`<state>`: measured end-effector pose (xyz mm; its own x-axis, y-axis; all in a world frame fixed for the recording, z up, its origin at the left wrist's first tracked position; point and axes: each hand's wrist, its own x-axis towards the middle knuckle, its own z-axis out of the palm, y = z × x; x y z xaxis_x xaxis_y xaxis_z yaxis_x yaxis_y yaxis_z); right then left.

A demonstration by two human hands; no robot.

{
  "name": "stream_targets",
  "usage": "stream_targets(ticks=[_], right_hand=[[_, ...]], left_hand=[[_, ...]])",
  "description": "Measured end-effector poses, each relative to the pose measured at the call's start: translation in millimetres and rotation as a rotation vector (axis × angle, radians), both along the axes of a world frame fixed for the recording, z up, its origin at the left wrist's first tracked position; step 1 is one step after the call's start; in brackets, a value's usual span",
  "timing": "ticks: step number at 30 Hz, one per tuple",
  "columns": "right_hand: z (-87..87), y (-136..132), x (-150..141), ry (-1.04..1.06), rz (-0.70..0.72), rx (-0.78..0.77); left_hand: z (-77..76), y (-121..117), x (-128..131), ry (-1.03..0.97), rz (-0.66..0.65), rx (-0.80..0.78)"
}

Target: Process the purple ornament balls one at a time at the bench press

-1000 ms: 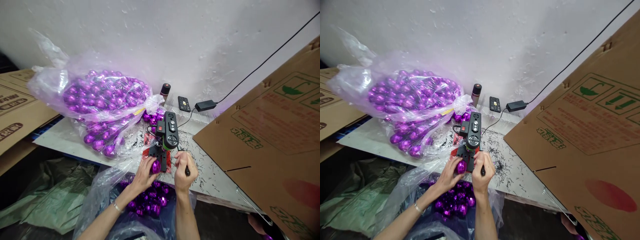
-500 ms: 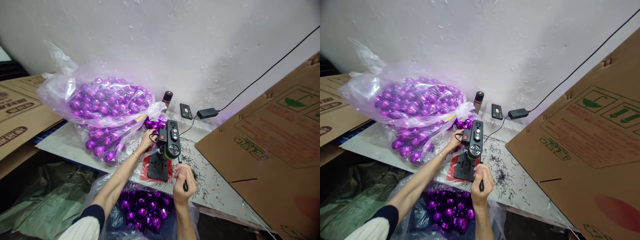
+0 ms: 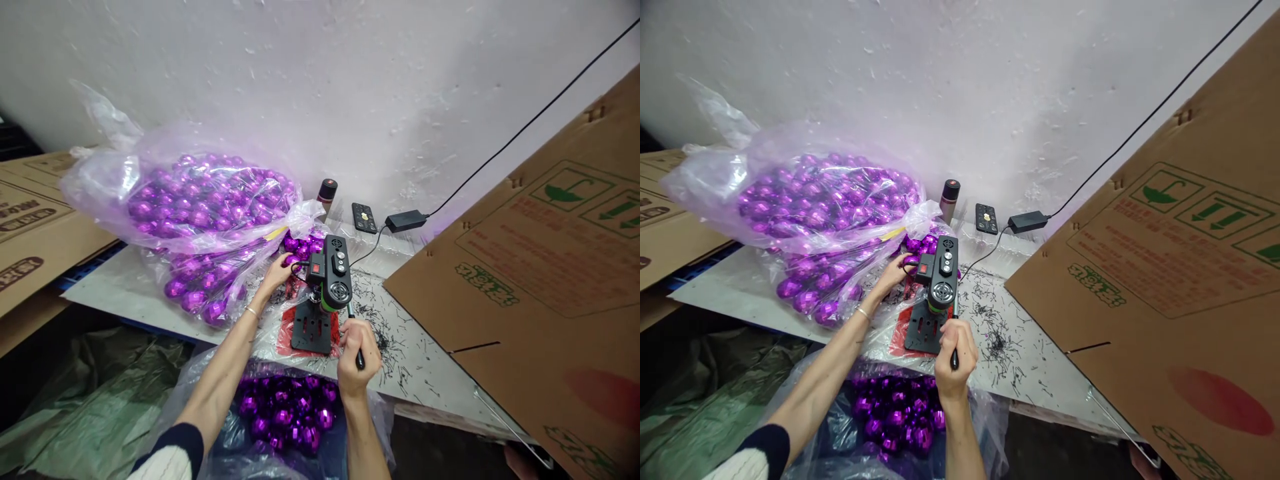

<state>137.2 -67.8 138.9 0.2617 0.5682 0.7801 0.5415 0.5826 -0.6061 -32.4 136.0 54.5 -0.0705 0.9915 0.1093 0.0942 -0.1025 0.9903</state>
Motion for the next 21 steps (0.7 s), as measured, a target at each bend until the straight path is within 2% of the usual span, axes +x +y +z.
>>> stream_targets(ticks=[3, 5, 8, 10, 13, 15, 18, 21], right_hand=[[-1.4, 0.2, 0.0, 0.008, 0.006, -0.001], [-1.3, 0.1, -0.1, 0.013, -0.001, -0.013], [2.4, 0.5, -0.2, 0.018, -0.005, -0.026], [8.1, 1.6, 0.0, 0.022, -0.003, -0.031], [20.4, 4.7, 0.6, 0.034, 0.010, -0.046], [28.7, 6.7, 0.9, 0.037, 0.019, -0.068], [36.3, 7.7, 1.1, 0.028, 0.011, -0.098], [37.0, 6.7, 1.2, 0.014, 0.003, -0.100]], left_hand=[[-0.3, -23.1, -15.8, -0.147, 0.013, -0.092], [-1.5, -44.9, -21.8, -0.360, -0.016, -0.179], [-4.9, -83.4, -23.0, -0.705, -0.070, -0.299], [-8.9, -109.3, -19.1, -0.774, -0.077, -0.334], [-17.7, -140.6, -6.5, -0.717, -0.066, -0.360], [-24.4, -152.8, 5.5, -0.630, -0.027, -0.334], [-33.4, -157.7, 24.6, -0.449, -0.001, -0.198], [-40.3, -154.3, 37.9, -0.218, -0.043, -0.063]])
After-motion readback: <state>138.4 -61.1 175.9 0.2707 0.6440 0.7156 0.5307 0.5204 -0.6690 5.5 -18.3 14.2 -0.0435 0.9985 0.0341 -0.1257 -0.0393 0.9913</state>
